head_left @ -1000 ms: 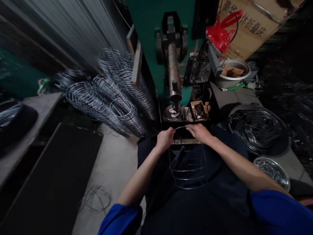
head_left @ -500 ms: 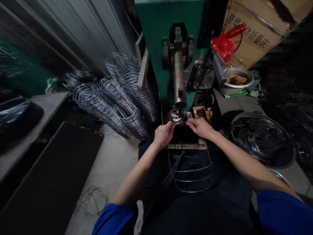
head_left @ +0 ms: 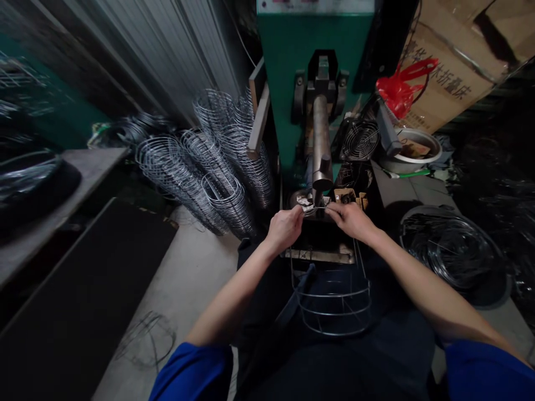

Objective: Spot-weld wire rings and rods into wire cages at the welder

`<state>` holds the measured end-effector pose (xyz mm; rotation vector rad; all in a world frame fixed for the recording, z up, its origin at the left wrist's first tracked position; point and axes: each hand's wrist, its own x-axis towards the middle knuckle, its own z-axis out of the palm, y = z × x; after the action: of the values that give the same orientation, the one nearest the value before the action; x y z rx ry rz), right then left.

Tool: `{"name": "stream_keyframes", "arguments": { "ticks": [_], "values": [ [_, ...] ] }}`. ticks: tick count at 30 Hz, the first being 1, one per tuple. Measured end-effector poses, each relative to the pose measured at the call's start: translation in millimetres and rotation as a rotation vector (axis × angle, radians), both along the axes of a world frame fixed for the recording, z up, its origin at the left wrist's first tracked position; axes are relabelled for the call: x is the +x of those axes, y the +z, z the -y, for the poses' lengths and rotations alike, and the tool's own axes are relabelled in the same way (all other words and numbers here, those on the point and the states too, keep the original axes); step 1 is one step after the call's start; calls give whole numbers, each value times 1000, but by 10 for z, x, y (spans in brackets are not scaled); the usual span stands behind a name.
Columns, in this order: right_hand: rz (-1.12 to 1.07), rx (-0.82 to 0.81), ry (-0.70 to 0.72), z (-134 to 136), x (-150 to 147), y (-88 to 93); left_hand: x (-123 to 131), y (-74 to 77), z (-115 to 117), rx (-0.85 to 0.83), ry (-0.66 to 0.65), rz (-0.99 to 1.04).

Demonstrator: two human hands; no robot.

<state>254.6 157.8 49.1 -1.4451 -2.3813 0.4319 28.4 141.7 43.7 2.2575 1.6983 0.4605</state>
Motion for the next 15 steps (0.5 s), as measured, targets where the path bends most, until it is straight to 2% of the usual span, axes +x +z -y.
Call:
{"name": "stream_keyframes", "arguments": {
  "ticks": [7, 15],
  "values": [
    [23, -21, -5, -9, 12, 25, -5, 43, -8, 3, -21, 42],
    [46, -5, -11, -69, 3, 21, -14, 8, -64, 0, -13, 51]
  ]
}}
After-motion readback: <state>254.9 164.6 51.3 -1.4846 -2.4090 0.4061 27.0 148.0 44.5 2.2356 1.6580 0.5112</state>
